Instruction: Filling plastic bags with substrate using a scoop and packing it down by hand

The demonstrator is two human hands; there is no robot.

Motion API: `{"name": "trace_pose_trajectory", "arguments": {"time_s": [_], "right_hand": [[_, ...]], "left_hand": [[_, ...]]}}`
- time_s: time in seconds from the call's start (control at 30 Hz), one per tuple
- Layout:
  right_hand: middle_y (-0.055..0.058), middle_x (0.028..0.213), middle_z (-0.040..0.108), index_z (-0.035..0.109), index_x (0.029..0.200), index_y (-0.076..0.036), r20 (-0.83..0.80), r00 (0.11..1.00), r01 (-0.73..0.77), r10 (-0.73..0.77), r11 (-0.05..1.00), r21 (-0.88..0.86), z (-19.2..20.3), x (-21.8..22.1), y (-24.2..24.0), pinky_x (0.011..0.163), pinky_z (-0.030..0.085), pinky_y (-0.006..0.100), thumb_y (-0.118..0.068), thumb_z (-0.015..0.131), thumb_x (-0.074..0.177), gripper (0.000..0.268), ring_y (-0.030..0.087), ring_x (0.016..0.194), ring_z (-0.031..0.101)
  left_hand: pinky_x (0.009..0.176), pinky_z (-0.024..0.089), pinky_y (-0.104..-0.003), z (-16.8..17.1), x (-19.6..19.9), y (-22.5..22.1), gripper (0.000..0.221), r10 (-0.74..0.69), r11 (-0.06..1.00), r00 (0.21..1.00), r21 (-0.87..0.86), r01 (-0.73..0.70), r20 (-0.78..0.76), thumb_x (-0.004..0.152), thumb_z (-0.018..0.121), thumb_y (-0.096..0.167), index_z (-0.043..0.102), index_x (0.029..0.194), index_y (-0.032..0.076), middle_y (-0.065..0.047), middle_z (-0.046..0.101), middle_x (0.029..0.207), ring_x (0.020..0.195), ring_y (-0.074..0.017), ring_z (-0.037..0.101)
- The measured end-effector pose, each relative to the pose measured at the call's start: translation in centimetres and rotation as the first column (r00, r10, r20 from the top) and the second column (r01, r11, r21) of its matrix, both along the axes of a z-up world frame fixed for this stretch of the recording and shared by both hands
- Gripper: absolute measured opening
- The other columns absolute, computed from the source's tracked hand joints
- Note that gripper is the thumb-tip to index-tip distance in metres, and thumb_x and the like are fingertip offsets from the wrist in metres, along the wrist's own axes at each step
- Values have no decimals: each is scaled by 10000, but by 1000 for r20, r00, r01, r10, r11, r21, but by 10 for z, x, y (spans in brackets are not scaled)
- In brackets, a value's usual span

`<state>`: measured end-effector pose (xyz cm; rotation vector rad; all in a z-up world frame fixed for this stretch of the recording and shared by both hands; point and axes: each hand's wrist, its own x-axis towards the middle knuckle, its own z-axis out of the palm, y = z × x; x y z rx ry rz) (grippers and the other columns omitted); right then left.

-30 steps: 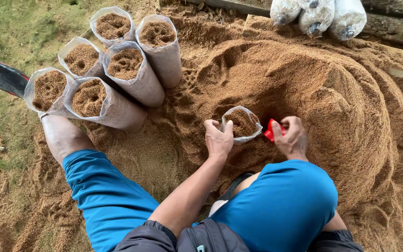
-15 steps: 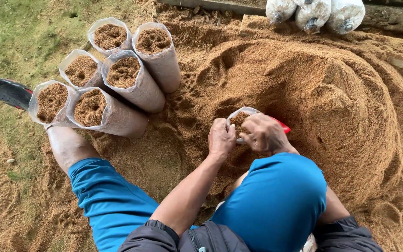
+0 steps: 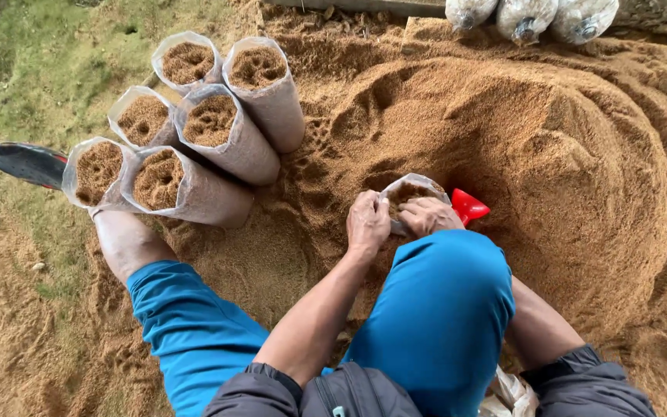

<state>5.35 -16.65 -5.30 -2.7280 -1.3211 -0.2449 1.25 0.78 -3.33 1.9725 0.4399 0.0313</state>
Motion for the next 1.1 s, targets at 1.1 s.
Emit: {"name": "trace_pose_trajectory", "arguments": {"time_s": [1.1], "right_hand": [[24, 1116, 587, 590, 1022, -176, 175, 984, 16, -35, 994, 109, -21, 6, 13, 879, 521, 365, -385, 678, 908, 253, 217, 1091, 624]], "left_hand": [[738, 468, -525, 33, 16, 7, 250, 7, 998, 981, 65, 6, -192, 950, 560, 245, 522, 823, 32, -321, 651, 932, 922, -470, 644]]}}
